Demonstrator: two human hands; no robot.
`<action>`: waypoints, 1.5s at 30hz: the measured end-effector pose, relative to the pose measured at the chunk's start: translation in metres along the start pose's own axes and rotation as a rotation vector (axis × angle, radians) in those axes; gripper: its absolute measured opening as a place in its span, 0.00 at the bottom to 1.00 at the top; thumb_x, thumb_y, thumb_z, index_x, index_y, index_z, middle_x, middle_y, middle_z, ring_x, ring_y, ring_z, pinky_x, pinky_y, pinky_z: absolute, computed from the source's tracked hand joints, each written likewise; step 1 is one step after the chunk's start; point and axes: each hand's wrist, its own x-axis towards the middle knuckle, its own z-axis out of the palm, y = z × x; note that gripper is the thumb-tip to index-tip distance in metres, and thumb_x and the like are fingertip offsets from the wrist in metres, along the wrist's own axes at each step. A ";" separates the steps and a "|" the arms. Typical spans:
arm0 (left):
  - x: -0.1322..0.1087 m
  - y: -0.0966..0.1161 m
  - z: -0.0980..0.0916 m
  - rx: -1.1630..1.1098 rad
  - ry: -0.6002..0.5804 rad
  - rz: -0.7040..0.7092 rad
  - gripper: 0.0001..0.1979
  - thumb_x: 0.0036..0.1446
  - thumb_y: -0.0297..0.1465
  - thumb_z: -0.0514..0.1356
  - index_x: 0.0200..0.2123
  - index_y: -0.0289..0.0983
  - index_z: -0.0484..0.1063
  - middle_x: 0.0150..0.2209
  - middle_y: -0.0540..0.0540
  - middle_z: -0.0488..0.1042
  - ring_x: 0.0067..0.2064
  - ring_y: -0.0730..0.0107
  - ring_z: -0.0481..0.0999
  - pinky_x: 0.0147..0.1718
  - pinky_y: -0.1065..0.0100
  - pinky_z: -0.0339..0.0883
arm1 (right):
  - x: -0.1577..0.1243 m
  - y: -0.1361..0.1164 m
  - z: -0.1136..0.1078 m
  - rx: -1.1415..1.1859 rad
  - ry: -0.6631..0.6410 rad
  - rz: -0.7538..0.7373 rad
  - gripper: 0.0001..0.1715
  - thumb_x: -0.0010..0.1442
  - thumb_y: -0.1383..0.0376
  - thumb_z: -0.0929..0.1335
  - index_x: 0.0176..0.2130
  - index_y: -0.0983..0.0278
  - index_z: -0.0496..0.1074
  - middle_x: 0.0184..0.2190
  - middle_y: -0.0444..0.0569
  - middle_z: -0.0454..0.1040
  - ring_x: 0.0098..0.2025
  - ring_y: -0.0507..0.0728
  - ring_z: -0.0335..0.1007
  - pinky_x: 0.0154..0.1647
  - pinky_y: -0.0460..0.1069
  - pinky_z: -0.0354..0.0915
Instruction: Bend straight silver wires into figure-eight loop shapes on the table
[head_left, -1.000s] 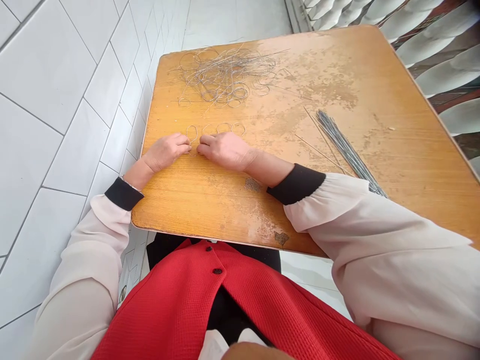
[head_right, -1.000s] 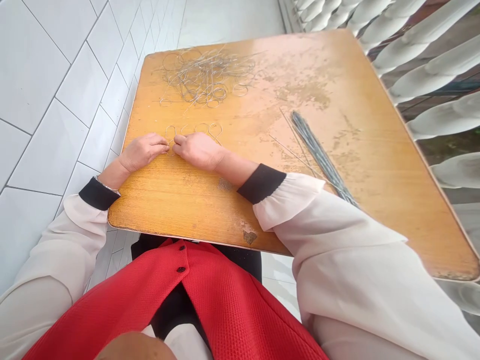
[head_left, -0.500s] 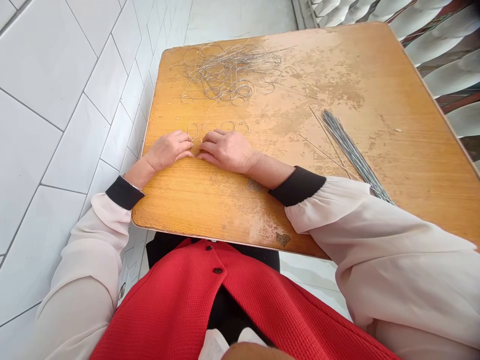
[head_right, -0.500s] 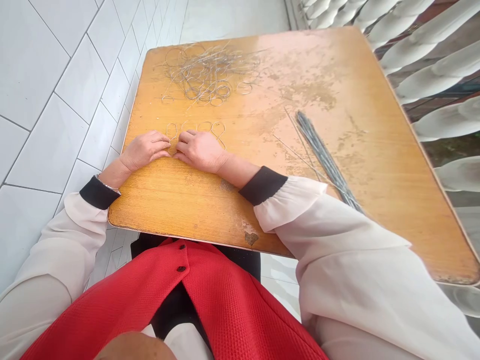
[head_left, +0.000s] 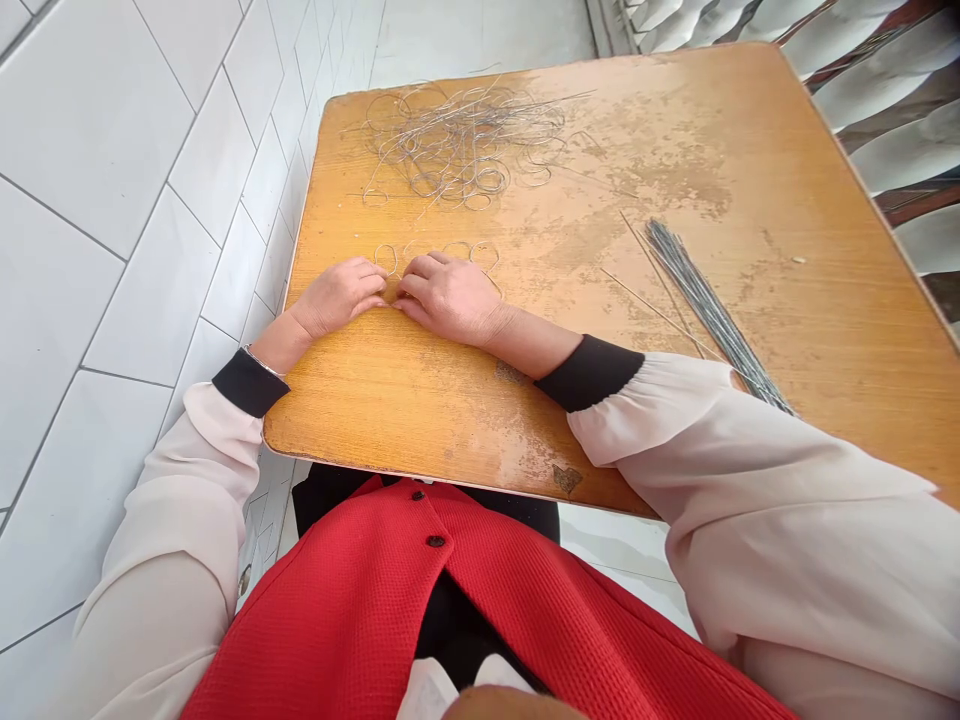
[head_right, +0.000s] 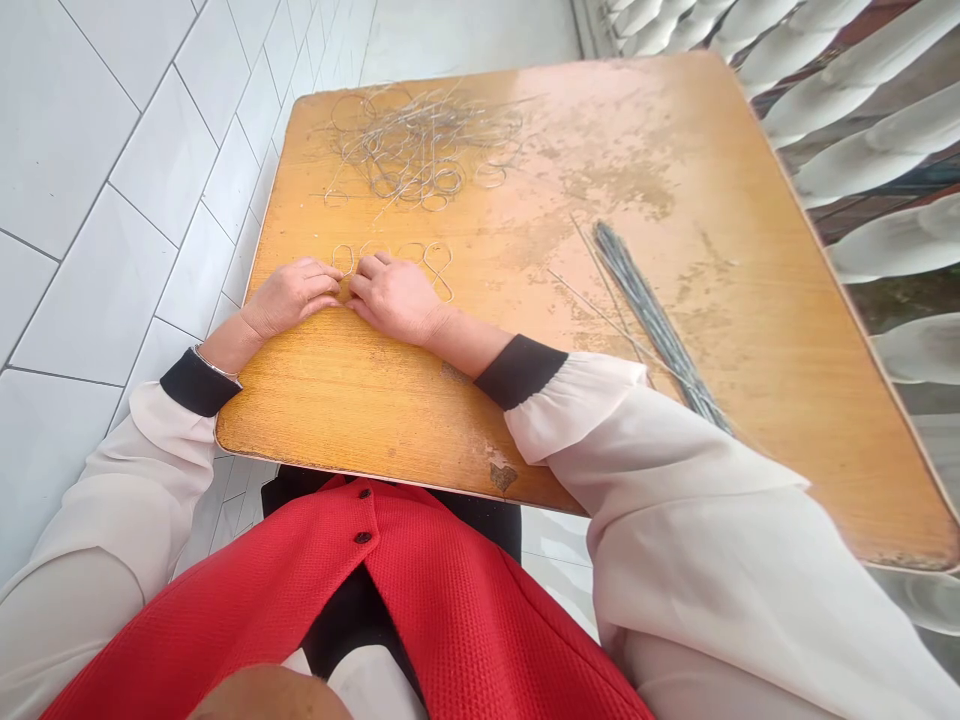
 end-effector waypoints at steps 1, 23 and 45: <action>0.000 -0.001 0.000 -0.001 0.002 0.003 0.13 0.70 0.37 0.55 0.42 0.37 0.77 0.48 0.40 0.81 0.52 0.59 0.78 0.53 0.57 0.70 | 0.001 0.001 0.001 -0.006 -0.002 -0.004 0.25 0.73 0.59 0.57 0.45 0.66 0.78 0.44 0.61 0.76 0.44 0.65 0.68 0.45 0.58 0.61; 0.000 0.004 0.004 0.031 0.029 0.028 0.14 0.71 0.35 0.53 0.39 0.36 0.75 0.45 0.40 0.81 0.49 0.61 0.78 0.51 0.57 0.71 | 0.002 0.009 0.010 0.016 -0.016 -0.077 0.24 0.74 0.64 0.55 0.42 0.65 0.77 0.43 0.60 0.77 0.46 0.63 0.69 0.50 0.59 0.64; 0.000 0.010 0.013 0.062 0.050 -0.054 0.09 0.69 0.32 0.55 0.44 0.37 0.74 0.48 0.40 0.80 0.49 0.57 0.76 0.51 0.55 0.69 | -0.007 0.004 -0.001 0.151 0.081 -0.086 0.23 0.70 0.65 0.59 0.45 0.64 0.82 0.49 0.57 0.82 0.48 0.65 0.74 0.51 0.61 0.68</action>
